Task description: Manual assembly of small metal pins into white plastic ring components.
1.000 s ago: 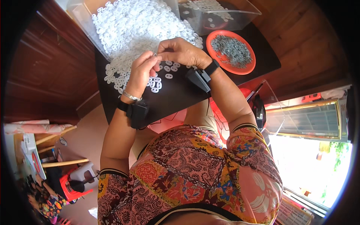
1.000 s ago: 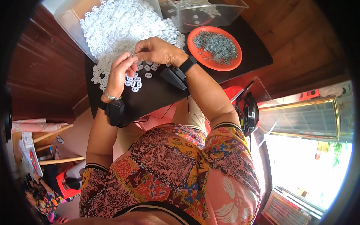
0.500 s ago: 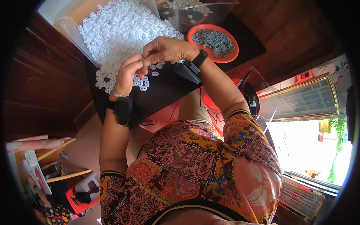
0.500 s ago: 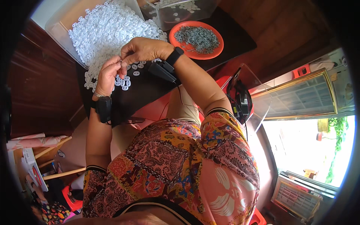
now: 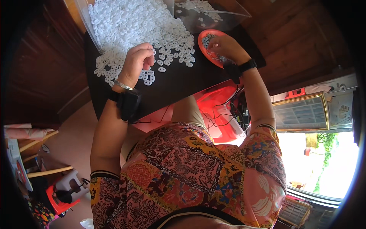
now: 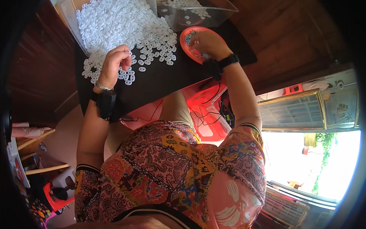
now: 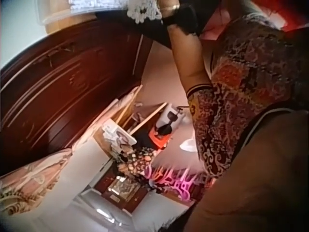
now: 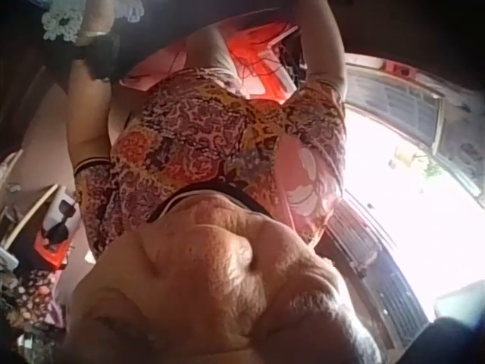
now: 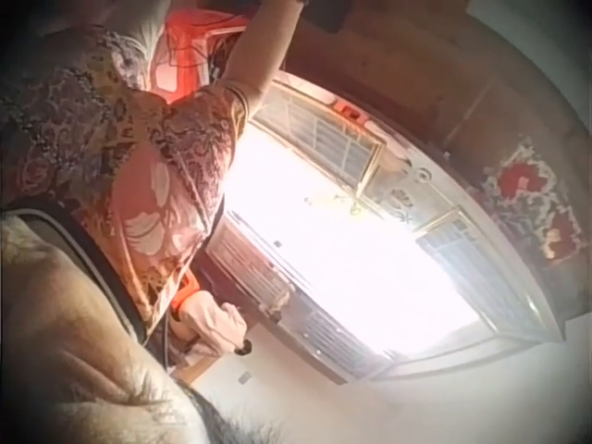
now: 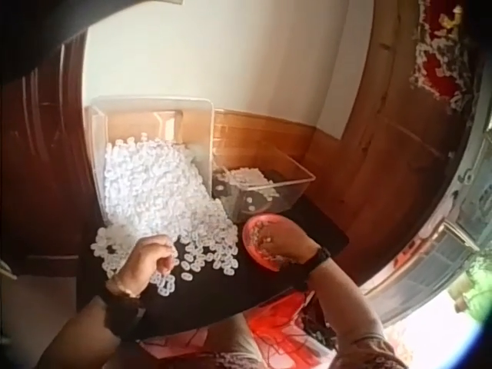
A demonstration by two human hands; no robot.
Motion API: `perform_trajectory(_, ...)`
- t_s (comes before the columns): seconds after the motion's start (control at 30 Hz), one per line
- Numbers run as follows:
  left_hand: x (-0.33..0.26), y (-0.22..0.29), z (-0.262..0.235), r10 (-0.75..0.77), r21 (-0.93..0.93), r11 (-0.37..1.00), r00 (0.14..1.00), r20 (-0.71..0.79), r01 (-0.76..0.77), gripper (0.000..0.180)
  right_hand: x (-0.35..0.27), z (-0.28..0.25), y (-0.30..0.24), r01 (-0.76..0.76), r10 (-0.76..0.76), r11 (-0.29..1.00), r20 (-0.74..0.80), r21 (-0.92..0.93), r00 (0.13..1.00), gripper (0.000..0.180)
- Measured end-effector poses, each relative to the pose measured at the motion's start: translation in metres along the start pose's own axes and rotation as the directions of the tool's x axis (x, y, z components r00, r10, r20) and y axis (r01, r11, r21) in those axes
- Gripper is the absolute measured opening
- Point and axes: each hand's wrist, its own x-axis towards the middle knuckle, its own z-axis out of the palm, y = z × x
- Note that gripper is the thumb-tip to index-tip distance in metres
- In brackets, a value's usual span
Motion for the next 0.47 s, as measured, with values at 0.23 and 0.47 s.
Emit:
perform_trajectory(0.23,-0.002,0.001,0.002,-0.016,0.009,1.0,1.0,-0.005,0.016,0.02,-0.002,0.012,-0.024,-0.223,0.221,0.963,-0.03,-0.152,0.975,0.018)
perform_trajectory(0.47,-0.001,0.001,0.004,-0.005,0.014,1.0,1.0,-0.008,0.005,0.021,-0.004,0.006,-0.026,-0.371,0.371,0.929,0.035,-0.008,0.928,0.025)
